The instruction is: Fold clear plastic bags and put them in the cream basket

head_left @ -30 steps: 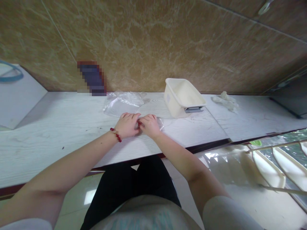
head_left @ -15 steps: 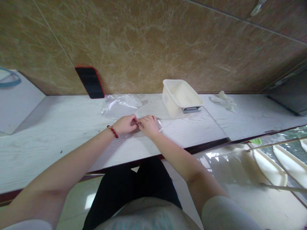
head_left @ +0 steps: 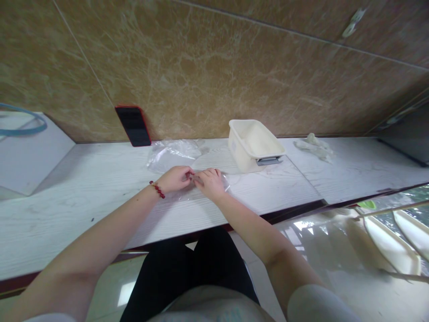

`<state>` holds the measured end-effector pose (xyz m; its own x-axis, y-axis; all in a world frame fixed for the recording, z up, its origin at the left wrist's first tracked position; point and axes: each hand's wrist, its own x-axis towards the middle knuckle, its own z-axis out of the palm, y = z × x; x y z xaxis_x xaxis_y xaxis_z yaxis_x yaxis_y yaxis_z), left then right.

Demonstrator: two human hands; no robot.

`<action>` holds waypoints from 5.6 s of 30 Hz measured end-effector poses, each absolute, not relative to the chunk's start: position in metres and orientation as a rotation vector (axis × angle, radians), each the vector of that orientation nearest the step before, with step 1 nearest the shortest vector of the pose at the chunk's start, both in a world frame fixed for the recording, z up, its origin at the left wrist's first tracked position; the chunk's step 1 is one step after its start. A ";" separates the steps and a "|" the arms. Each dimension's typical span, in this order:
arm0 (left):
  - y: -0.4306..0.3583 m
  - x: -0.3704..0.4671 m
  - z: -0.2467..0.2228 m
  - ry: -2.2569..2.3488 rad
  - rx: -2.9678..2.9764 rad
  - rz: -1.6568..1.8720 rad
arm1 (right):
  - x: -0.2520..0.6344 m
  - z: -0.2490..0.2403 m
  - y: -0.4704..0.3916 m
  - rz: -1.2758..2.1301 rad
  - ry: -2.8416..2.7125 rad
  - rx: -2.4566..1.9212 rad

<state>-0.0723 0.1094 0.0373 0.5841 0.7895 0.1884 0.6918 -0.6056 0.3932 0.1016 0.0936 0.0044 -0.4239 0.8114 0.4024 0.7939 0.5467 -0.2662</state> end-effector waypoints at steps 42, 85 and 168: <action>0.110 -0.178 0.015 2.137 2.337 0.455 | 0.114 0.000 0.096 0.308 -2.727 -1.056; 0.147 -0.157 0.049 2.285 2.084 0.558 | 0.113 -0.001 0.096 0.310 -2.709 -1.093; 0.074 -0.125 0.006 1.027 2.935 0.014 | 0.131 0.004 0.049 0.119 -2.489 -1.748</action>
<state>-0.1249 0.0737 0.0065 0.7817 0.6236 -0.0024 0.6233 -0.7813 0.0331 0.1315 0.0489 0.0041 -0.3371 0.9408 0.0356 0.9331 0.3389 -0.1199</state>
